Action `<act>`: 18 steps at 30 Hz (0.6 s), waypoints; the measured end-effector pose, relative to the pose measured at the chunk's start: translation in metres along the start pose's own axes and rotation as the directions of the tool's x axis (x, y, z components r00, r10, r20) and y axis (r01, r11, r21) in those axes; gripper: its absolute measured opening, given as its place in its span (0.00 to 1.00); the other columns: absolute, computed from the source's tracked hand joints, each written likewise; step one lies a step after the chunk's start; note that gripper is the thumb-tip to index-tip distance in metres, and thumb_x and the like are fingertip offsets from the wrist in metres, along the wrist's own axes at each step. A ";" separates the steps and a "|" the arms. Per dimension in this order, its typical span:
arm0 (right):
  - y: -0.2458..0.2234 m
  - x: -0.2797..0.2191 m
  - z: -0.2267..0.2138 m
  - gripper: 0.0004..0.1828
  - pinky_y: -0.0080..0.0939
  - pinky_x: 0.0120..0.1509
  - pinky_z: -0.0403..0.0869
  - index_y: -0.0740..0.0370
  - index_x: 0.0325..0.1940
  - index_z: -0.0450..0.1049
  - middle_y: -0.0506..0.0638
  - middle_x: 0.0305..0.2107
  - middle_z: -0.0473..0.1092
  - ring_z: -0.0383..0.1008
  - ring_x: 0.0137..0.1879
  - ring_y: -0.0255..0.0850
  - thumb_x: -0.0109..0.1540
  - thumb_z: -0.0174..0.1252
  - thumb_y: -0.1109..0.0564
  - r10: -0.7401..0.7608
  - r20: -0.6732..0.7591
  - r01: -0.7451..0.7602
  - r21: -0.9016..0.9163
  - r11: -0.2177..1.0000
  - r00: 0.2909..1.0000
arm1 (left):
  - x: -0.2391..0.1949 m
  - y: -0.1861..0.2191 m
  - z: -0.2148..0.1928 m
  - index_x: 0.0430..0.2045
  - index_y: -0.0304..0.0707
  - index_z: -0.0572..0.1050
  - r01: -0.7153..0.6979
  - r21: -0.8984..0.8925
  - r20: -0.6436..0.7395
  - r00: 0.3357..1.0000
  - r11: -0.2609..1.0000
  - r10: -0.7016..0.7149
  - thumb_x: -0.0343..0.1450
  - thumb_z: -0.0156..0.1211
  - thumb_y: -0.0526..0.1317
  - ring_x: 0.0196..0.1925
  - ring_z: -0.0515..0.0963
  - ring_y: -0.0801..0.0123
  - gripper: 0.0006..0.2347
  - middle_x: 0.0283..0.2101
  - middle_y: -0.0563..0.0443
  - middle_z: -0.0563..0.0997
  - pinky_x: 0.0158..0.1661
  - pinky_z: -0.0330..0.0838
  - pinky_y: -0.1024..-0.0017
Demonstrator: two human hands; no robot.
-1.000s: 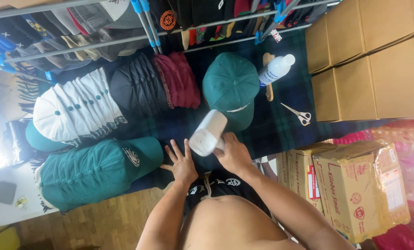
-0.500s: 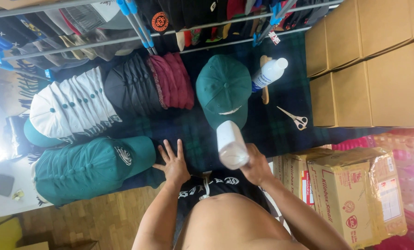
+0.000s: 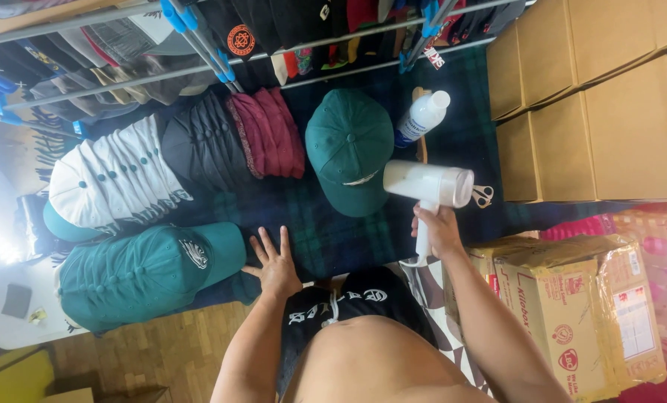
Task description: The person uses a hair dryer to dry a green baseball cap on a table, then applies a liquid from a bottle and scrubs the cap with a brush. The person repeats this process on a second white and green baseball cap.
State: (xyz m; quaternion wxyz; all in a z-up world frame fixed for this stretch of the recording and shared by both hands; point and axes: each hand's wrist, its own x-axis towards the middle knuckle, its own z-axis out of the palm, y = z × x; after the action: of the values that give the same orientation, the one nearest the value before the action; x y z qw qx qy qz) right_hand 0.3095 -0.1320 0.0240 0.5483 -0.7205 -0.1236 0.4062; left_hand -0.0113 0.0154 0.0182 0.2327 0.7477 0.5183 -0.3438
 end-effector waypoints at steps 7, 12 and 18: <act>-0.014 -0.023 0.013 0.12 0.42 0.27 0.74 0.67 0.38 0.74 0.55 0.16 0.70 0.74 0.19 0.44 0.59 0.62 0.54 0.073 -0.011 -0.072 0.052 0.996 0.997 | -0.004 0.001 -0.004 0.74 0.54 0.24 -0.005 -0.018 0.011 1.000 1.000 0.005 0.54 0.83 0.38 0.76 0.21 0.34 0.65 0.75 0.31 0.19 0.56 0.42 0.15; -0.002 -0.067 0.031 0.12 0.44 0.27 0.76 0.67 0.38 0.76 0.58 0.16 0.72 0.76 0.19 0.47 0.58 0.63 0.55 0.120 -0.041 -0.122 -0.035 0.992 0.992 | 0.002 -0.002 0.000 0.74 0.54 0.26 -0.009 -0.023 0.010 1.000 1.000 0.009 0.54 0.84 0.40 0.76 0.20 0.33 0.65 0.76 0.31 0.20 0.56 0.41 0.14; -0.015 -0.043 0.027 0.11 0.43 0.28 0.75 0.66 0.37 0.75 0.57 0.17 0.72 0.75 0.20 0.46 0.58 0.62 0.55 0.069 -0.108 -0.075 -0.058 0.995 0.992 | 0.003 -0.003 0.002 0.74 0.54 0.25 -0.012 -0.017 0.020 1.000 1.000 0.012 0.53 0.85 0.42 0.76 0.20 0.33 0.66 0.76 0.31 0.19 0.56 0.40 0.14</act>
State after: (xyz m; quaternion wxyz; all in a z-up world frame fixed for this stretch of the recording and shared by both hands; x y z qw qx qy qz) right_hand 0.2665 -0.1344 0.0548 0.5164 -0.7617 -0.0808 0.3830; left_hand -0.0139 0.0167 0.0147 0.2463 0.7453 0.5143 -0.3455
